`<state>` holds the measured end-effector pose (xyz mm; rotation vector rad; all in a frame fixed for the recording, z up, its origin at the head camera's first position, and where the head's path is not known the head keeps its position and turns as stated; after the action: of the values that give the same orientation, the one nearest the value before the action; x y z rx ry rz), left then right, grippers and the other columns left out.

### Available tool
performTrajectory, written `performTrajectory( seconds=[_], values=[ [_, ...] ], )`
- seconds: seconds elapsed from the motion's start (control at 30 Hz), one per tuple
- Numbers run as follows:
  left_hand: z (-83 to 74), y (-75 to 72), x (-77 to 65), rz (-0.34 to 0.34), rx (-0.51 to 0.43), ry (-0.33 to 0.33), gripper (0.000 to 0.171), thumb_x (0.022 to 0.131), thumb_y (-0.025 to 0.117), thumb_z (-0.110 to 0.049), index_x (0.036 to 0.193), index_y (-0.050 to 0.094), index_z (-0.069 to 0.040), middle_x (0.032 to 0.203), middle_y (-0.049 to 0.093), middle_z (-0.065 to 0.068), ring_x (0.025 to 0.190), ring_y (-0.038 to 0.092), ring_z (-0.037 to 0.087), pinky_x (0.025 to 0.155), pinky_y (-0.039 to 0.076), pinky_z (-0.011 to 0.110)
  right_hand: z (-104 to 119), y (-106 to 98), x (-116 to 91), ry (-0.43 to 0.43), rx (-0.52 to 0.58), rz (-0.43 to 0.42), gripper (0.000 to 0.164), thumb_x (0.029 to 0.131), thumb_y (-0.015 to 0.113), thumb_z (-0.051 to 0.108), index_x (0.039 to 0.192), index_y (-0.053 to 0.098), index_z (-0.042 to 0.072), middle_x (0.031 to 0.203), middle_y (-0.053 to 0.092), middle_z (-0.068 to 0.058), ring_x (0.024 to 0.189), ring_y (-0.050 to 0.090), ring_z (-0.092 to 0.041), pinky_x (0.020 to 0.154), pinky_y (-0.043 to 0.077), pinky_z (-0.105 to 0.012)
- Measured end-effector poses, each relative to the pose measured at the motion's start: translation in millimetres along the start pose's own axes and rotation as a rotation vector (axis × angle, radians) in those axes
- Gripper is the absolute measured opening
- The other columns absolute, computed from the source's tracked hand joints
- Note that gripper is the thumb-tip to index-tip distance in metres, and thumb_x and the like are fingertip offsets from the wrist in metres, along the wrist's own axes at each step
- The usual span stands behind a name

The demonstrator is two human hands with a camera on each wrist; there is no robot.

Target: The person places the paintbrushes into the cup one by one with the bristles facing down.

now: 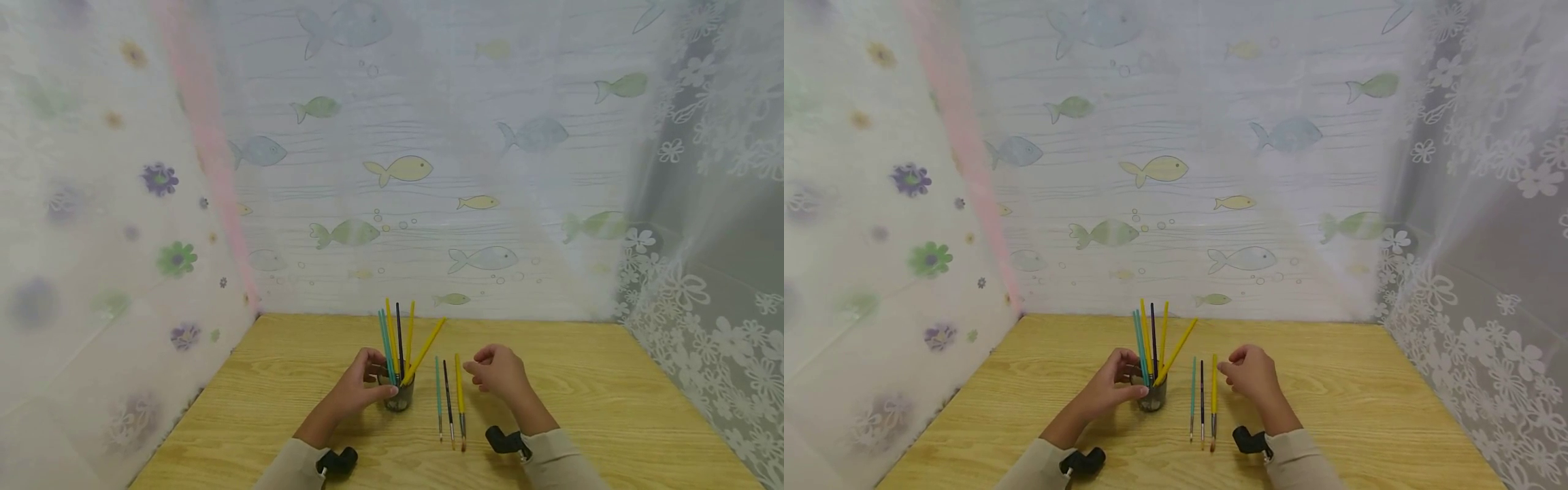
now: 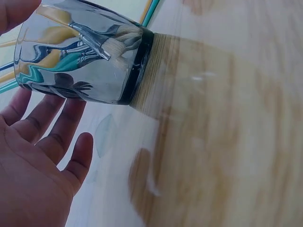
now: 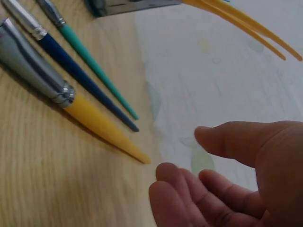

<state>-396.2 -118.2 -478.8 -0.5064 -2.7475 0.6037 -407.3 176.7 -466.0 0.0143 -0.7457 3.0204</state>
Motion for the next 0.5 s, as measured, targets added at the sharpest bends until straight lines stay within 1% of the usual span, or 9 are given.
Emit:
performTrajectory(
  seconds=[0.13, 0.3, 0.4, 0.5],
  values=[
    [1.4, -0.4, -0.4, -0.007, -0.007, -0.018, 0.058, 0.093, 0.08, -0.033, 0.133, 0.043, -0.014, 0.131, 0.059, 0.007, 0.124, 0.059, 0.024, 0.101, 0.047, 0.042, -6, 8, -2, 0.021, -0.061, 0.034, 0.035, 0.092, 0.079, 0.019, 0.112, 0.064, -0.005, 0.094, 0.07, -0.014, 0.071, 0.07, -0.022, 0.063, 0.062, -0.038],
    [0.4, 0.1, -0.5, -0.002, -0.011, -0.011, 0.057, 0.094, 0.079, -0.033, 0.132, 0.042, -0.013, 0.129, 0.06, 0.007, 0.122, 0.06, 0.024, 0.099, 0.047, 0.042, -9, 16, -3, 0.017, -0.133, 0.065, 0.039, 0.089, 0.082, 0.019, 0.112, 0.065, -0.007, 0.086, 0.07, -0.012, 0.067, 0.068, -0.019, 0.063, 0.059, -0.036],
    [0.3, 0.0, -0.9, 0.002, -0.006, -0.013, 0.056, 0.094, 0.079, -0.033, 0.132, 0.041, -0.015, 0.128, 0.059, 0.006, 0.12, 0.059, 0.024, 0.099, 0.048, 0.043, -10, 20, -3, 0.017, -0.142, 0.073, 0.042, 0.087, 0.084, 0.018, 0.114, 0.065, -0.008, 0.088, 0.071, -0.012, 0.068, 0.068, -0.019, 0.063, 0.059, -0.035],
    [0.7, 0.0, -1.7, 0.004, -0.004, -0.024, 0.057, 0.094, 0.078, -0.035, 0.132, 0.041, -0.016, 0.129, 0.058, 0.006, 0.119, 0.058, 0.024, 0.098, 0.048, 0.044, -10, 22, -4, 0.007, -0.155, 0.062, 0.042, 0.085, 0.086, 0.017, 0.113, 0.068, -0.007, 0.094, 0.071, -0.014, 0.069, 0.068, -0.019, 0.063, 0.059, -0.035]
  ],
)
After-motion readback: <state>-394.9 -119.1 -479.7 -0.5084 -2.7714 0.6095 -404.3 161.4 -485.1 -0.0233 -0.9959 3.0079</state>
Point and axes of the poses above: each hand's wrist, its own x-axis towards the middle knuckle, its own y-axis out of the palm, z = x × y, the point moved 9 cm from there along x, towards the middle knuckle
